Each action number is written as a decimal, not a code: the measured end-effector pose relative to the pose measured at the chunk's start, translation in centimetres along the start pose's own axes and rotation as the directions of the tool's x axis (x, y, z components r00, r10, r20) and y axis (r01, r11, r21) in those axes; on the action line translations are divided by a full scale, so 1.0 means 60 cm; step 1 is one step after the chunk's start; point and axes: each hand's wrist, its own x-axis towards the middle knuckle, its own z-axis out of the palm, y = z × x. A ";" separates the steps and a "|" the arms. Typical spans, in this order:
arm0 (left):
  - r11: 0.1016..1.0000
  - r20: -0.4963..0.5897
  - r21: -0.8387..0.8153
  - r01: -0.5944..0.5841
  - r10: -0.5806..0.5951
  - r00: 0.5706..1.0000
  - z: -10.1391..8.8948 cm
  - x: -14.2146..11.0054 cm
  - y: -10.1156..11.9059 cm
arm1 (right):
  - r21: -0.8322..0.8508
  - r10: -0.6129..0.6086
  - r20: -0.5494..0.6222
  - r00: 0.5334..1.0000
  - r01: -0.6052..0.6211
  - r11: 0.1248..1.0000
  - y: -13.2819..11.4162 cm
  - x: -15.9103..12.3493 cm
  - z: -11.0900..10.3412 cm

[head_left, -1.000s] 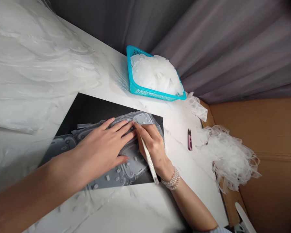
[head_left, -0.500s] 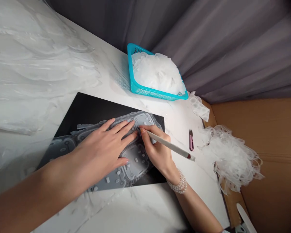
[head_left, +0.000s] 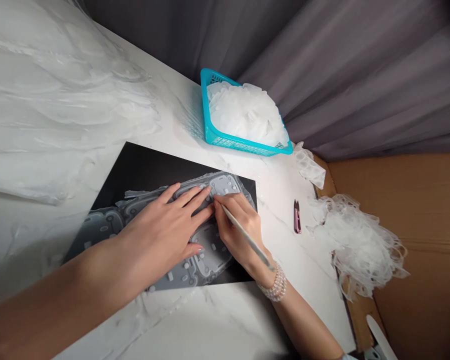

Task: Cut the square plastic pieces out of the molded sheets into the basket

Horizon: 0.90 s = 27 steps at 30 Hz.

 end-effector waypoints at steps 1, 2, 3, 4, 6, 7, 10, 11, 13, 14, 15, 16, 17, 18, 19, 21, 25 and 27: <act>1.000 -0.006 -0.001 -0.003 0.003 1.000 0.001 -0.001 0.000 | -0.049 -0.037 0.012 0.999 0.037 0.998 0.001 -0.002 0.002; 1.000 -0.013 -0.001 -0.004 0.004 1.000 0.002 -0.002 0.000 | -0.103 -0.071 0.028 0.997 0.074 0.992 0.002 -0.004 0.004; 1.000 -0.019 0.000 -0.006 0.006 1.000 0.004 -0.003 -0.001 | -0.154 -0.098 0.048 0.994 0.104 0.983 0.002 -0.005 0.005; 1.000 -0.025 0.002 -0.008 0.009 1.000 0.006 -0.004 -0.002 | -0.196 -0.114 0.071 0.991 0.126 0.973 0.001 -0.007 0.005; 1.000 -0.037 0.006 -0.012 0.012 0.999 0.010 -0.006 -0.004 | -0.235 -0.127 0.124 0.984 0.154 0.960 0.000 -0.007 0.005; 1.000 -0.041 0.006 -0.014 0.014 0.999 0.011 -0.007 -0.004 | -0.237 -0.124 0.153 0.980 0.158 0.959 -0.001 -0.007 0.004; 1.000 -0.049 0.006 -0.024 0.024 0.999 0.014 -0.007 -0.007 | -0.232 -0.116 0.210 0.971 0.164 0.959 -0.003 -0.006 0.003; 1.000 -0.054 0.007 -0.027 0.027 0.998 0.015 -0.007 -0.007 | -0.232 -0.115 0.215 0.970 0.166 0.958 -0.004 -0.006 0.004; 0.999 -0.066 0.016 -0.030 0.031 0.997 0.016 -0.007 -0.008 | -0.209 -0.114 0.205 0.972 0.157 0.965 -0.006 -0.005 0.006; 0.999 -0.071 0.022 -0.031 0.032 0.997 0.017 -0.008 -0.008 | -0.173 -0.108 0.190 0.976 0.142 0.975 -0.007 -0.004 0.007; 0.999 -0.076 0.028 -0.028 0.030 0.997 0.017 -0.008 -0.007 | -0.115 -0.089 0.167 0.982 0.109 0.987 -0.006 -0.003 0.007; 0.999 -0.079 0.032 -0.024 0.027 0.997 0.018 -0.008 -0.007 | -0.041 -0.050 0.134 0.990 0.056 0.998 -0.004 -0.001 0.005; 0.999 -0.078 0.033 -0.020 0.023 0.997 0.018 -0.008 -0.007 | 0.043 0.014 0.091 0.996 -0.017 0.999 0.002 0.001 0.001; 0.999 -0.076 0.030 -0.016 0.018 0.997 0.018 -0.008 -0.007 | 0.131 0.099 0.039 0.994 -0.103 0.986 0.012 0.003 -0.007; 1.000 -0.073 0.022 -0.012 0.014 0.997 0.017 -0.007 -0.007 | 0.220 0.200 -0.024 0.979 -0.190 0.957 0.028 0.004 -0.018; 1.000 -0.064 0.000 -0.011 0.011 0.998 0.016 -0.006 -0.008 | 0.415 0.417 -0.157 0.895 -0.323 0.851 0.075 0.002 -0.051; 1.000 -0.058 -0.029 0.001 -0.003 0.998 0.016 -0.003 -0.008 | 0.779 0.725 -0.141 0.674 -0.376 0.501 0.198 -0.023 -0.133; 0.999 -0.062 -0.038 0.014 -0.016 0.998 0.020 -0.004 -0.010 | 0.848 0.783 0.013 0.622 -0.421 0.321 0.240 -0.039 -0.160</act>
